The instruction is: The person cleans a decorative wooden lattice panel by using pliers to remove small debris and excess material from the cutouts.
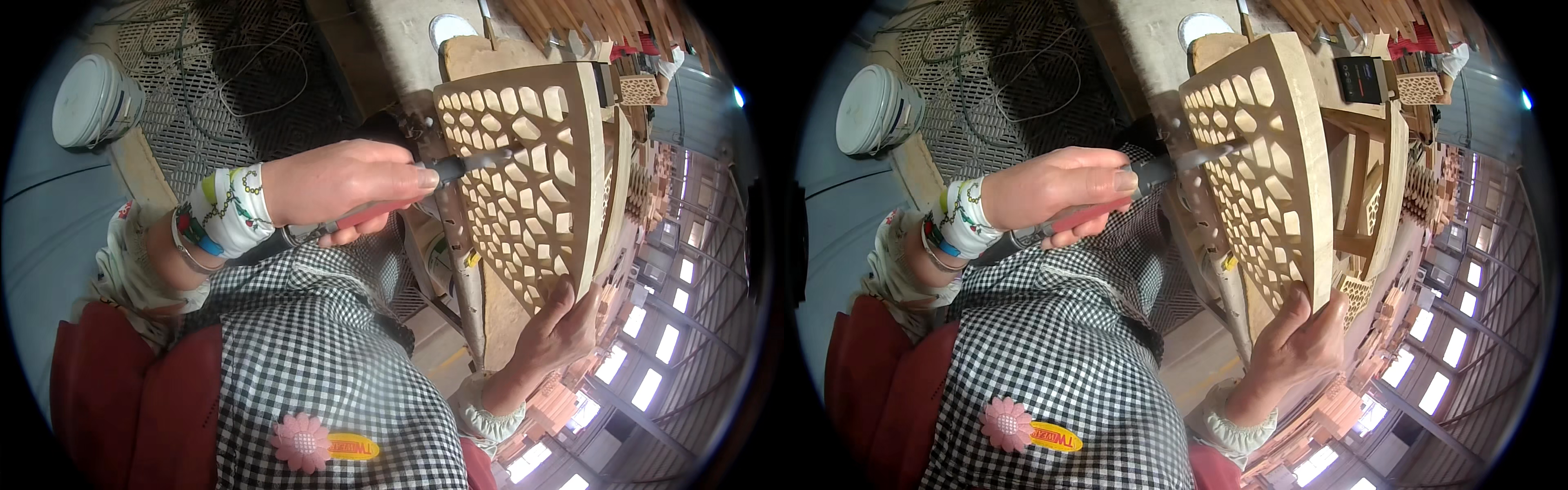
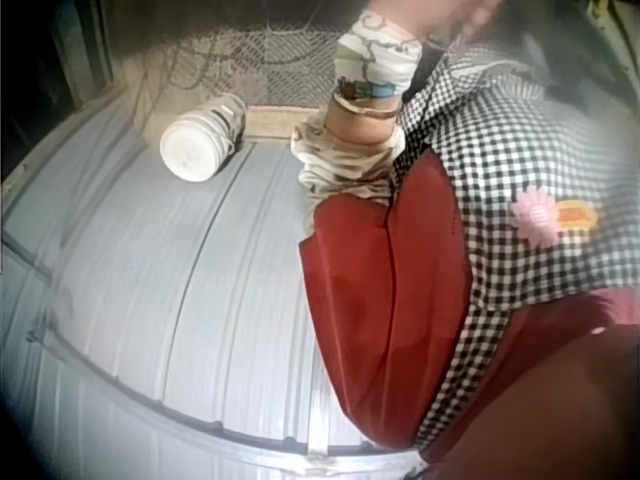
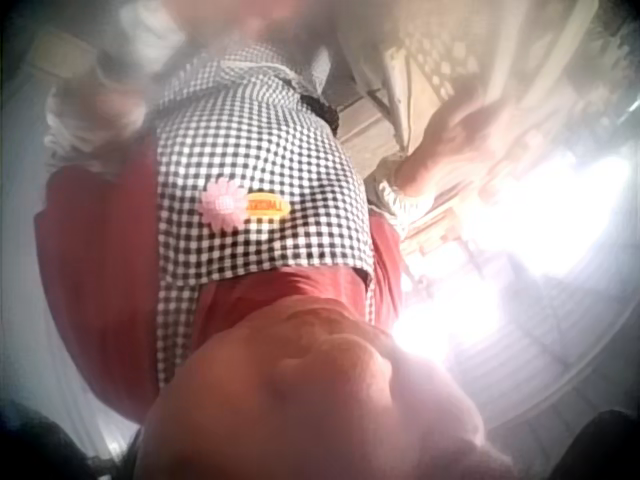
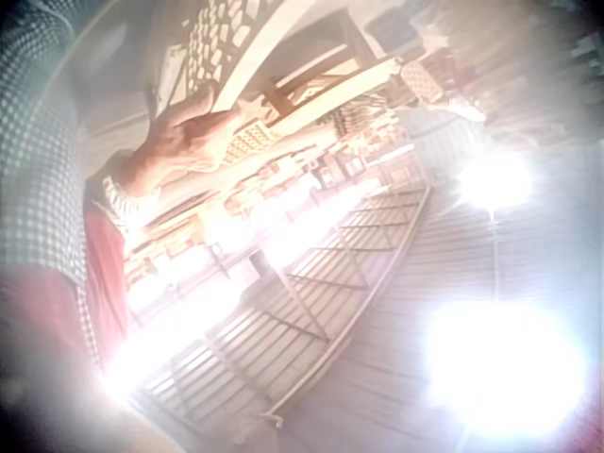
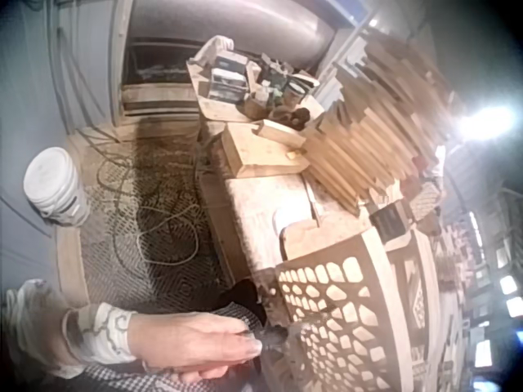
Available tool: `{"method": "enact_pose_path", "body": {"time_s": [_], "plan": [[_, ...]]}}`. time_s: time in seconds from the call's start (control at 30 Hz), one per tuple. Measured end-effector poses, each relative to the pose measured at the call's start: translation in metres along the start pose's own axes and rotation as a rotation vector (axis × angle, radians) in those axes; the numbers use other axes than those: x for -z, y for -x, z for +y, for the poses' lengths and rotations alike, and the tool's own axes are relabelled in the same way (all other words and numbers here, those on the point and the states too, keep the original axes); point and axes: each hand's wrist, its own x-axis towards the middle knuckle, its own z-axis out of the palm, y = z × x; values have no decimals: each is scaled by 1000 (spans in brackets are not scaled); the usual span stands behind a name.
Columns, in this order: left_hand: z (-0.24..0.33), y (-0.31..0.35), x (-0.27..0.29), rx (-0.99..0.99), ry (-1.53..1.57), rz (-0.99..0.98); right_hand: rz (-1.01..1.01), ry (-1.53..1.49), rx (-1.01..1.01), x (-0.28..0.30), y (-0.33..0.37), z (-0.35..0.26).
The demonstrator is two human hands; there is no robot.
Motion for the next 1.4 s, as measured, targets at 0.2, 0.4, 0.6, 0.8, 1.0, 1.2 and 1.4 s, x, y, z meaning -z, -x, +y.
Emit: {"method": "enact_pose_path", "body": {"time_s": [0.2,0.4,0.6,0.8,1.0,1.2,1.4], "plan": [[-16,12,6,38,22,5,-11,1,-10,0,-5,-1],[-23,9,17,13,-156,188,10,-41,-22,-4,-2,2],[-13,-10,15,-116,-463,326,2,-17,12,-1,-3,0],[-24,-20,11,-237,-646,421,-32,13,-30,2,2,3],[-16,-12,9,-169,-686,417,-28,-27,-48,0,-1,1],[-25,-15,12,-211,-649,424,-1,-24,-11,-1,-3,-2],[-21,-1,14,-110,-540,390,-13,24,-12,0,-3,4]]}}
